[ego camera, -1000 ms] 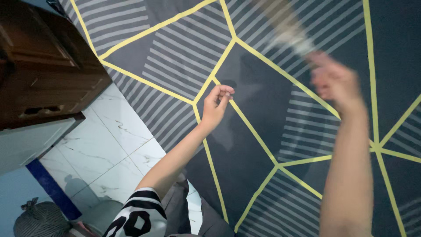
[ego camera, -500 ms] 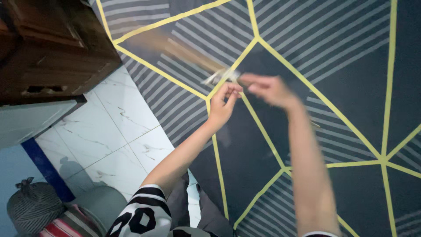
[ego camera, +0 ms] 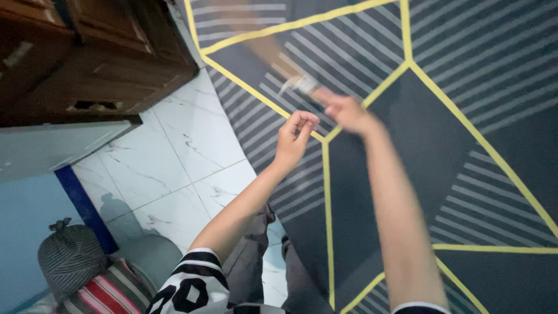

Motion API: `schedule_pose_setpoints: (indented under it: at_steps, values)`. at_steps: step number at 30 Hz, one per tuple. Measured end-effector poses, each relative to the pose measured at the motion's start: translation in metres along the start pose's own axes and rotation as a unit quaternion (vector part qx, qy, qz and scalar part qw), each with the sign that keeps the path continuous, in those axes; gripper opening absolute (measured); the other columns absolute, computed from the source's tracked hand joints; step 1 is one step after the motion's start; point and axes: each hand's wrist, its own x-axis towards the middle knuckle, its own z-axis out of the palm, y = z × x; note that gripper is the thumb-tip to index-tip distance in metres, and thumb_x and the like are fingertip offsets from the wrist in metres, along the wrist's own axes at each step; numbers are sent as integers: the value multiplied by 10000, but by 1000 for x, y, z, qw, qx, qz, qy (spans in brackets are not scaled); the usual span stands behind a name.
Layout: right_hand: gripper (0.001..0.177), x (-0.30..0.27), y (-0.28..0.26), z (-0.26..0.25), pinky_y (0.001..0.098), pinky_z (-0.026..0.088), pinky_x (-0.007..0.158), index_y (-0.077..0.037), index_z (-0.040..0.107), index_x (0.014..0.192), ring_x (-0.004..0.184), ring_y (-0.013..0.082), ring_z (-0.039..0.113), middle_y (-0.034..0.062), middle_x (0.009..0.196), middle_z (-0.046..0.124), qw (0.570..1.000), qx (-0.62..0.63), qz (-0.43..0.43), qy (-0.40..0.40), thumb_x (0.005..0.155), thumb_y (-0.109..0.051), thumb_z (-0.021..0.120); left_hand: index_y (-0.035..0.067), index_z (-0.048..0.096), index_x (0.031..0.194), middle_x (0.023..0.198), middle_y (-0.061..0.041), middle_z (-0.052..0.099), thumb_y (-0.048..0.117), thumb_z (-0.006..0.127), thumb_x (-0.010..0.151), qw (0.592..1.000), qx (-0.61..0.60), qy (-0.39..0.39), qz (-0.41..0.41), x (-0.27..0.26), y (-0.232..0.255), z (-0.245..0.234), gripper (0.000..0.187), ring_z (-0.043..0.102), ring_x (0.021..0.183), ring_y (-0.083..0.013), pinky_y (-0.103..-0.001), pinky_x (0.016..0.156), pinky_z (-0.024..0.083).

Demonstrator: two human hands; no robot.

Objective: The person sweeps a patterned bedsheet with a traditional broom, then retrieves a pillow and a cloth from a wardrobe. They proceed to fold the cloth on the bed.

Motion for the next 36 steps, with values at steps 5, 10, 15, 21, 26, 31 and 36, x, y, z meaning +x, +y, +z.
schedule_pose_setpoints:
  at_steps: [5,10,15,21,26,31,36]
  values:
    - [411,0,-49,0,329,439,1094,-86,632,1412,1329,175,568,90,1460,629,985,143,-85,49,1004,-38,633,22,643,1109,1023,-29,710,57,566,1056,1000,-2,11,7,16,12,-46,99,670,911,-102,-256,829,536]
    - [330,-12,-44,-84,171,305,367,-413,577,1224,476,4,430,-84,687,533,815,339,135,450,1035,-160,482,19,641,1109,1045,-43,714,52,559,1045,1000,-16,17,-6,17,13,-79,109,685,930,-118,-269,864,549]
    - [219,23,-92,-55,206,309,413,-50,684,1215,538,26,450,-41,762,545,921,209,296,142,1036,-58,558,20,638,1097,1046,-43,715,44,556,1059,999,-41,6,-9,14,1,-96,94,683,949,-111,-279,892,564]
    - [543,-9,-121,5,176,355,435,-288,612,1451,538,9,442,-83,769,550,950,237,174,102,950,-79,587,20,643,1103,1038,-36,703,31,557,1050,999,-25,-13,-25,9,-6,-115,101,665,945,-100,-278,870,551]
    - [244,-151,-3,18,221,251,396,-149,639,1290,472,54,345,-28,682,399,724,438,76,527,1161,-315,513,33,646,1097,1025,-17,701,39,546,1054,997,-33,-41,-47,-5,-11,-117,108,667,966,-89,-263,876,550]
    - [308,-262,66,125,313,410,370,-116,547,1067,408,140,455,13,565,457,657,382,206,616,1106,-393,419,23,649,1089,988,-14,698,31,555,1060,993,-3,-105,-61,-35,-20,-84,99,651,914,-88,-256,849,533]
    - [220,-275,16,247,397,546,776,-79,738,1107,913,303,695,160,1010,737,954,27,184,234,957,-150,593,21,646,1104,985,-7,677,20,544,1060,978,-16,-191,-87,-71,-23,-29,111,639,931,-78,-248,860,528]
